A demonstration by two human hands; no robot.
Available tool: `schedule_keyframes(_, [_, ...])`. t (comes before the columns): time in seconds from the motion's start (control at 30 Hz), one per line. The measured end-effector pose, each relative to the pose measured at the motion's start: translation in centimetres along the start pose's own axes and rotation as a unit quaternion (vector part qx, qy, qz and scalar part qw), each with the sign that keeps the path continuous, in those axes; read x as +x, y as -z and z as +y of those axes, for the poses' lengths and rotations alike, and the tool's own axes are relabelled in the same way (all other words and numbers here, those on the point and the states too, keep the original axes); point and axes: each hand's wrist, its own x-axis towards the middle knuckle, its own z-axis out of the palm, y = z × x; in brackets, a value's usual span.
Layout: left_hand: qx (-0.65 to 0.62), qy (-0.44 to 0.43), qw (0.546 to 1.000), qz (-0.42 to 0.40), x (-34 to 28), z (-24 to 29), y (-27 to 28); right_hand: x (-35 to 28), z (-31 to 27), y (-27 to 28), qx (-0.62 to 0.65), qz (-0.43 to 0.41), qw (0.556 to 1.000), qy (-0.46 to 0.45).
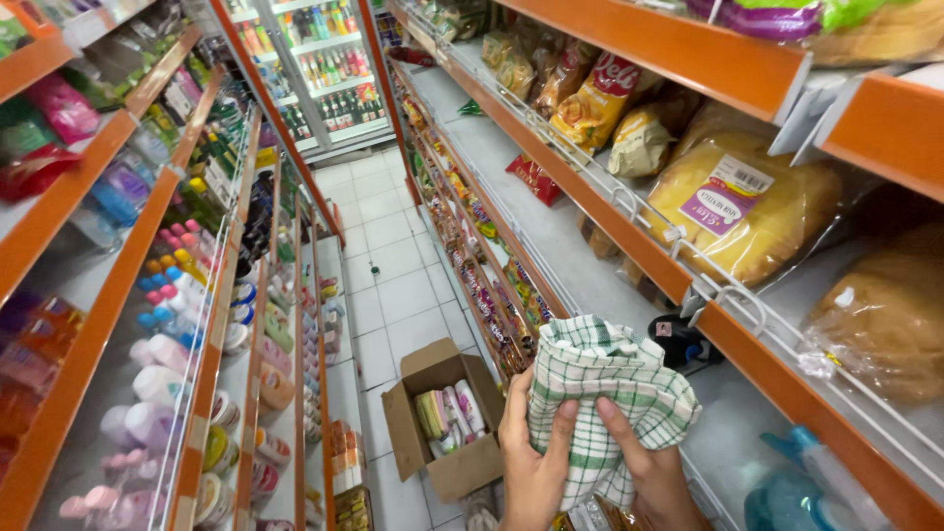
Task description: The person cleans a grocery shelf with a spray bottle and cloth, then transfers bags of bread from a cardboard box to the shelf, scanning one bag with a handheld scanner.
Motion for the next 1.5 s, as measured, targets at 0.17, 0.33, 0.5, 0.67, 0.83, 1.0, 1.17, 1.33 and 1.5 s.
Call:
schedule_keyframes(0.17, [-0.076,-0.006,0.993,-0.085,3.4,-1.0,0.4,1.6,1.1,0.9,-0.146,-0.004,0.969,0.2])
schedule_keyframes(0.33, [-0.169,0.02,0.965,-0.2,7.9,-2.4,0.8,2.4,3.9,0.7,-0.075,0.035,0.995,0.063])
schedule_keyframes(0.5, [-0.126,-0.033,0.959,-0.251,12.1,-3.9,0.1,5.1,4.7,-0.5,-0.068,0.018,0.988,0.137])
schedule_keyframes(0.67, [-0.16,-0.086,0.903,-0.39,15.4,-2.9,-0.9,5.5,5.6,-0.9,-0.101,0.209,0.966,0.118])
schedule_keyframes(0.83, [-0.189,-0.319,0.749,-0.549,20.0,2.8,-3.5,-2.9,3.8,3.8,-0.143,0.492,0.854,0.093])
schedule_keyframes(1.0, [-0.228,-0.421,0.654,-0.585,23.3,10.6,-6.6,-12.7,-2.5,6.4,-0.208,0.677,0.702,0.078])
schedule_keyframes(1.17, [-0.252,-0.512,0.643,-0.511,25.8,17.5,-11.0,-15.2,-14.8,2.7,-0.348,0.648,0.658,0.161])
schedule_keyframes(1.33, [-0.163,-0.632,0.641,-0.404,28.8,22.9,-15.8,-12.4,-28.9,-3.5,-0.416,0.489,0.689,0.336])
schedule_keyframes(1.5, [-0.005,-0.698,0.58,-0.419,32.4,25.8,-21.1,-5.2,-39.7,-6.5,-0.473,0.497,0.66,0.305])
